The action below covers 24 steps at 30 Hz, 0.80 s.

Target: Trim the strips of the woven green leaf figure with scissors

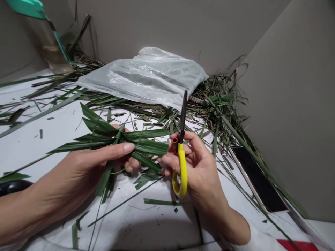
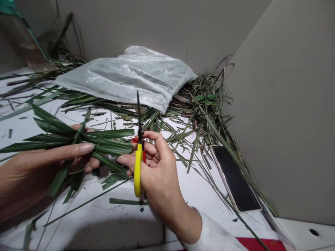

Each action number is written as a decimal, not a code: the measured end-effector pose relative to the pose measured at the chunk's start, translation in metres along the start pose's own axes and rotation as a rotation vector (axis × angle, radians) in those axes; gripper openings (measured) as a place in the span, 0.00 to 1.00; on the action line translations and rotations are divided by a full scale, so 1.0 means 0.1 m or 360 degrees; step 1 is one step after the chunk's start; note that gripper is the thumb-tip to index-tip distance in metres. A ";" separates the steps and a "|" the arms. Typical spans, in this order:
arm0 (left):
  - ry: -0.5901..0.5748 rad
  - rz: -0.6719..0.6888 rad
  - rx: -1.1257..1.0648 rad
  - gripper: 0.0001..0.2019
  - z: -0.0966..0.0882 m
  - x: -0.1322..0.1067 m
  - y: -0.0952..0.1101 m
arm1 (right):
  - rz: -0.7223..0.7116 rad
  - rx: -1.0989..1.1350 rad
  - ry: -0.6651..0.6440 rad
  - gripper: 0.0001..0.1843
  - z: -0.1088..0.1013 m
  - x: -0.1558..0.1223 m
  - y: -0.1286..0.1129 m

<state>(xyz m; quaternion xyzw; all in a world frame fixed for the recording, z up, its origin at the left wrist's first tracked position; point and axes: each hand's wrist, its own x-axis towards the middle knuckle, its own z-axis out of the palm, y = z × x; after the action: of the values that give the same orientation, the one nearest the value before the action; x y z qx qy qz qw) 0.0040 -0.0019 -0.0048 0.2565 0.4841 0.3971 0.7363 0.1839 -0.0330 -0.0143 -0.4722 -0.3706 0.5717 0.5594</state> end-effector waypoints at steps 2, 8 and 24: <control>-0.0028 0.0005 0.0010 0.10 0.00 -0.01 -0.01 | -0.0017 0.0000 0.0029 0.26 0.00 -0.01 -0.02; -0.0032 -0.0033 0.0029 0.12 -0.02 0.00 -0.02 | -0.0069 0.0026 0.0044 0.25 -0.04 0.00 -0.04; 0.0006 -0.0023 -0.0110 0.12 0.01 0.00 0.01 | 0.0081 -0.0050 -0.0140 0.29 -0.01 0.00 0.03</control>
<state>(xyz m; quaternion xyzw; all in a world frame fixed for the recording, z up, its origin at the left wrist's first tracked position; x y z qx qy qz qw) 0.0049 -0.0012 -0.0034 0.2266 0.4734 0.4088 0.7466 0.1836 -0.0329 -0.0171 -0.4646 -0.3916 0.6001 0.5202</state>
